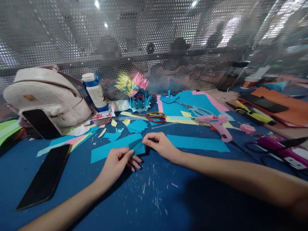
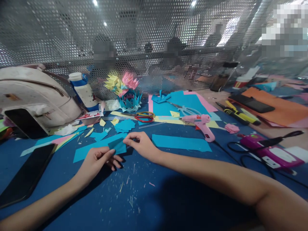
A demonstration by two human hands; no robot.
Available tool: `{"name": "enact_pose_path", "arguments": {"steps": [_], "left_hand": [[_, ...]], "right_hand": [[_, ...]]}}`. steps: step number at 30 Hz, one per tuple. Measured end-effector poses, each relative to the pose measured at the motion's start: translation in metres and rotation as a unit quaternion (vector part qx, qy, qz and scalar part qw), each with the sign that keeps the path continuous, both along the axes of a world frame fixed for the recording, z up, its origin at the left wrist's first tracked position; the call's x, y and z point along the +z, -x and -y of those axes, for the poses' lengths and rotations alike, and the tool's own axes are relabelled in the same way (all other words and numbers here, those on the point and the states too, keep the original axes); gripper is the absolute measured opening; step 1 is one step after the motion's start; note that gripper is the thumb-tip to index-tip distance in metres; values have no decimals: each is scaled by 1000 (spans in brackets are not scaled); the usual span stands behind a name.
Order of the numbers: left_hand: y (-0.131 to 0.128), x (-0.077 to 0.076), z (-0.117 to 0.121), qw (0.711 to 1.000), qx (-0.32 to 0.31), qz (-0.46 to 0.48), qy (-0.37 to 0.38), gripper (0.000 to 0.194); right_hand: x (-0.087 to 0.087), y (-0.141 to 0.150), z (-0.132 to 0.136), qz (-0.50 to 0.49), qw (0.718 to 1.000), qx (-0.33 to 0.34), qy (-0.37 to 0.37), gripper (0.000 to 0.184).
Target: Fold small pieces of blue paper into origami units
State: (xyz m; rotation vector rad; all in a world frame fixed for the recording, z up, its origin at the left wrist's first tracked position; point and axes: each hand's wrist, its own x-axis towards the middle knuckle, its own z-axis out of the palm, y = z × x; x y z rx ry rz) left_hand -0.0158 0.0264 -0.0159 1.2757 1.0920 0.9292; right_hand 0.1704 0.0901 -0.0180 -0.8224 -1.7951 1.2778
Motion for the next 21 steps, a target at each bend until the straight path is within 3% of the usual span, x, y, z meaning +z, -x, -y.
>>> {"name": "enact_pose_path", "arguments": {"steps": [7,21], "left_hand": [[1,-5,0,1000,-14,-20,-4,35],[-2,-1,1,999,-10,-46,-14,35]], "right_hand": [[-4,1,-1,-1,999,-13,33,30],[5,0,4,11,1000,22,-19,26]]}}
